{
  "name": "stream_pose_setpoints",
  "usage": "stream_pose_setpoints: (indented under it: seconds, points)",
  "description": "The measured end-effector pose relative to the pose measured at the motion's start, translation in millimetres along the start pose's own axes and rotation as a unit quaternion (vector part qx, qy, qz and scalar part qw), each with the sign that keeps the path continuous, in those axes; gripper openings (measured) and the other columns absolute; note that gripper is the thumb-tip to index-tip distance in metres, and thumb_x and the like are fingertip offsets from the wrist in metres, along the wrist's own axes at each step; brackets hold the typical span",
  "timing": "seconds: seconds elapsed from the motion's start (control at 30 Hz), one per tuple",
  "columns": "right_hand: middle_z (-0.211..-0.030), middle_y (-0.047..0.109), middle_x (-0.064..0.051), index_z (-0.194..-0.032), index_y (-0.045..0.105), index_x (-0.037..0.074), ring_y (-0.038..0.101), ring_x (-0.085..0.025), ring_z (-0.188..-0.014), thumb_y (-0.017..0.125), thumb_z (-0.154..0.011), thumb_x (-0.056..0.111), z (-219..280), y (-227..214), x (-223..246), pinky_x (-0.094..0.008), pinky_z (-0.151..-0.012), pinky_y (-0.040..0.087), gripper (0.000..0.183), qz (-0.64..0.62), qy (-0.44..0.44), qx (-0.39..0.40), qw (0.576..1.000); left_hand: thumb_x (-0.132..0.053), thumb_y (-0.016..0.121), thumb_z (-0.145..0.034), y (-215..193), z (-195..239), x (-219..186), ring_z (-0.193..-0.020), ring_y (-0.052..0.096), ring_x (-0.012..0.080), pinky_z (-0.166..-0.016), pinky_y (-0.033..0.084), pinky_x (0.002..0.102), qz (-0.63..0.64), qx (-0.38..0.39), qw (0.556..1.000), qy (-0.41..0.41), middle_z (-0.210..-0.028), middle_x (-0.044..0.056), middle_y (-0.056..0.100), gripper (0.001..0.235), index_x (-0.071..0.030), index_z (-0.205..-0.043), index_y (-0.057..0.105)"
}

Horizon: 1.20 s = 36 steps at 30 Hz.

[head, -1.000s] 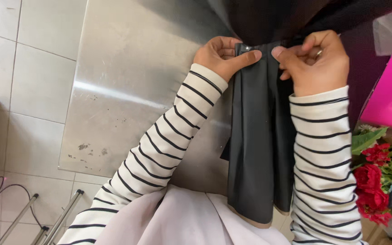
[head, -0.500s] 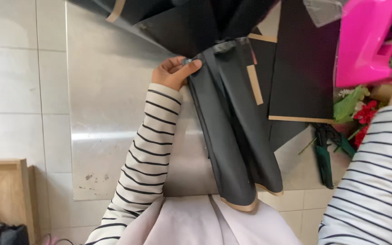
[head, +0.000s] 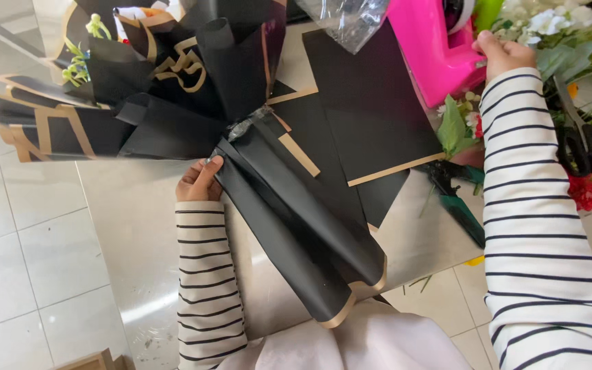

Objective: The person folds and tapes black paper sheets to a flower bouquet using scissors and tape.

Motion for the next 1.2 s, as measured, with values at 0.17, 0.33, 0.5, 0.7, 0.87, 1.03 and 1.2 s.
stream_pose_setpoints:
  seconds: [0.17, 0.33, 0.5, 0.7, 0.87, 1.03, 1.2]
  points:
    - [-0.103, 0.080, 0.010, -0.109, 0.078, 0.020, 0.077, 0.001, -0.093, 0.077, -0.099, 0.031, 13.5, -26.7, 23.2, -0.011, -0.090, 0.068, 0.015, -0.167, 0.031, 0.043, 0.984, -0.006, 0.083, -0.082, 0.2, 2.2, -4.1, -0.068, 0.066, 0.0134, -0.064, 0.056, 0.025, -0.024, -0.029, 0.999, 0.000, -0.077, 0.003, 0.069, 0.019, -0.012, -0.084, 0.066]
    - [-0.092, 0.075, 0.006, -0.106, 0.074, 0.015, 0.072, 0.000, -0.074, 0.076, -0.102, 0.031, 78.9, -58.5, 38.0, -0.010, -0.069, 0.067, 0.016, -0.196, 0.175, 0.045, 0.964, -0.007, 0.081, -0.085, 3.8, 6.1, -7.7, -0.067, 0.064, 0.0122, -0.064, 0.054, 0.024, -0.031, -0.001, 1.000, 0.002, -0.075, 0.001, 0.067, 0.017, -0.012, -0.082, 0.065]
    - [-0.080, 0.069, 0.005, -0.109, 0.077, 0.014, 0.069, -0.004, -0.069, 0.080, -0.097, 0.032, 67.7, -32.8, -15.0, -0.015, -0.066, 0.069, 0.022, -0.314, 0.262, 0.088, 0.908, -0.015, 0.084, -0.085, 15.5, 18.0, -16.1, -0.052, 0.041, 0.0053, -0.057, 0.045, 0.022, -0.071, -0.019, 0.997, -0.003, -0.055, -0.006, 0.042, 0.023, -0.015, -0.076, 0.062]
    - [-0.069, 0.063, -0.006, -0.085, 0.070, 0.005, 0.054, -0.014, -0.050, 0.087, -0.093, 0.030, 108.9, -2.9, 45.5, -0.027, -0.047, 0.051, 0.032, 0.012, 0.122, 0.231, 0.965, -0.015, 0.092, -0.072, 11.2, 3.6, -0.5, -0.041, 0.037, 0.0055, -0.039, 0.026, 0.023, -0.049, -0.103, 0.993, 0.015, -0.051, 0.000, 0.048, 0.031, -0.013, -0.079, 0.062]
    - [-0.097, 0.069, -0.003, -0.113, 0.072, 0.006, 0.061, -0.013, -0.087, 0.072, -0.113, 0.019, 229.5, 32.1, 225.2, -0.028, -0.079, 0.050, 0.013, 0.079, -0.315, 0.265, 0.908, -0.022, 0.096, -0.061, 19.8, 9.9, -6.5, -0.046, 0.045, 0.0087, -0.046, 0.036, 0.027, -0.057, -0.053, 0.997, -0.013, -0.055, 0.000, 0.054, 0.044, -0.012, -0.088, 0.063]
    - [-0.086, 0.058, -0.007, -0.101, 0.069, 0.008, 0.054, -0.023, -0.075, 0.073, -0.108, 0.012, 278.9, 116.5, 275.4, -0.038, -0.075, 0.043, 0.009, 0.086, -0.523, 0.283, 0.799, -0.031, 0.093, -0.063, 28.6, 28.2, -21.0, -0.062, 0.059, 0.0053, -0.057, 0.047, 0.021, -0.094, -0.039, 0.995, -0.024, -0.076, -0.003, 0.070, 0.042, -0.014, -0.090, 0.066]
    - [-0.087, 0.055, -0.008, -0.102, 0.068, 0.006, 0.056, -0.025, -0.078, 0.072, -0.107, 0.010, 284.2, 164.9, 286.0, -0.041, -0.075, 0.048, 0.008, 0.109, -0.596, 0.306, 0.734, -0.042, 0.091, -0.054, 29.3, 30.7, -27.4, -0.078, 0.068, 0.0078, -0.075, 0.058, 0.024, -0.136, -0.056, 0.989, -0.023, -0.082, -0.003, 0.072, 0.053, -0.014, -0.095, 0.073]
Point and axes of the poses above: each hand's wrist, its own z-axis away from the middle knuckle, its own y-axis out of the palm, x = y × z, the point moved 2 cm from there along -z, towards the middle knuckle
